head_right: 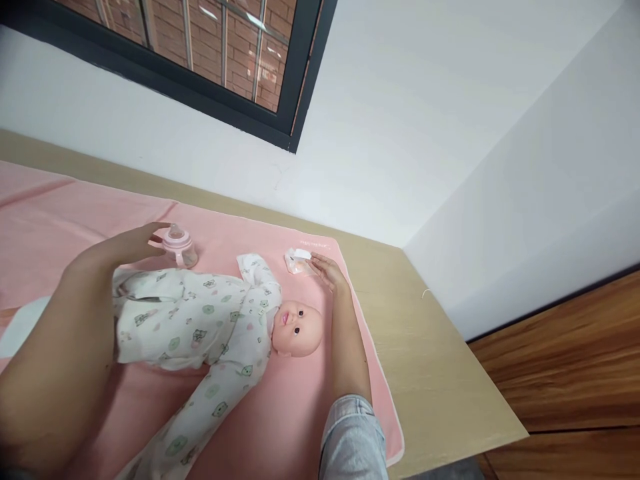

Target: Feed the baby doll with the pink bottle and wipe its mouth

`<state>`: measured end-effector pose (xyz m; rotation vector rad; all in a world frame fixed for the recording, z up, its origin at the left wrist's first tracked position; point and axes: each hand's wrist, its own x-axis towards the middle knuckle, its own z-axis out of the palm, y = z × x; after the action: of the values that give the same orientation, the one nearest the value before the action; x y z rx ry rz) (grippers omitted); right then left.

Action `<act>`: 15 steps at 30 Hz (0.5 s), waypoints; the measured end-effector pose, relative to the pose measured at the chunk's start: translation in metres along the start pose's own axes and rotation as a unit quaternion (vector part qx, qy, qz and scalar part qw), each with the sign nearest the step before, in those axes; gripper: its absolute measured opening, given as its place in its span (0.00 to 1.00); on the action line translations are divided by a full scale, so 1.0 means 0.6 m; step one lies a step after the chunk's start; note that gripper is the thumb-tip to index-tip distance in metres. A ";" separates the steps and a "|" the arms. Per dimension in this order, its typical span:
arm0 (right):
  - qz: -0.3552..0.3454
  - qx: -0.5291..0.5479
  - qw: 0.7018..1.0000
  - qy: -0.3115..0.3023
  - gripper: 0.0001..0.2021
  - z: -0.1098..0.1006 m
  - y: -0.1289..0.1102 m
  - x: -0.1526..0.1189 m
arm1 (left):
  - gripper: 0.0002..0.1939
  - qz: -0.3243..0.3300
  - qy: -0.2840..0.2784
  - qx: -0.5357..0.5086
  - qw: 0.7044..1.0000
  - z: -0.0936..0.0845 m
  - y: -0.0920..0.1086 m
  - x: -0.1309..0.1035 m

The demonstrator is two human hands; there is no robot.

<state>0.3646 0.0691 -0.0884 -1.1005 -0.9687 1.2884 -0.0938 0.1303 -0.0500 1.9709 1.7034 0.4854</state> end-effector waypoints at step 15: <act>-0.070 -0.119 0.986 0.098 0.14 -0.015 -0.002 -0.049 | 0.39 0.044 0.016 -0.025 0.999 0.013 -0.007 0.000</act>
<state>0.3720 0.0392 -0.0878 -1.2930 -1.0501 0.9490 -0.0928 0.1297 -0.0584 2.0185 1.6125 0.5872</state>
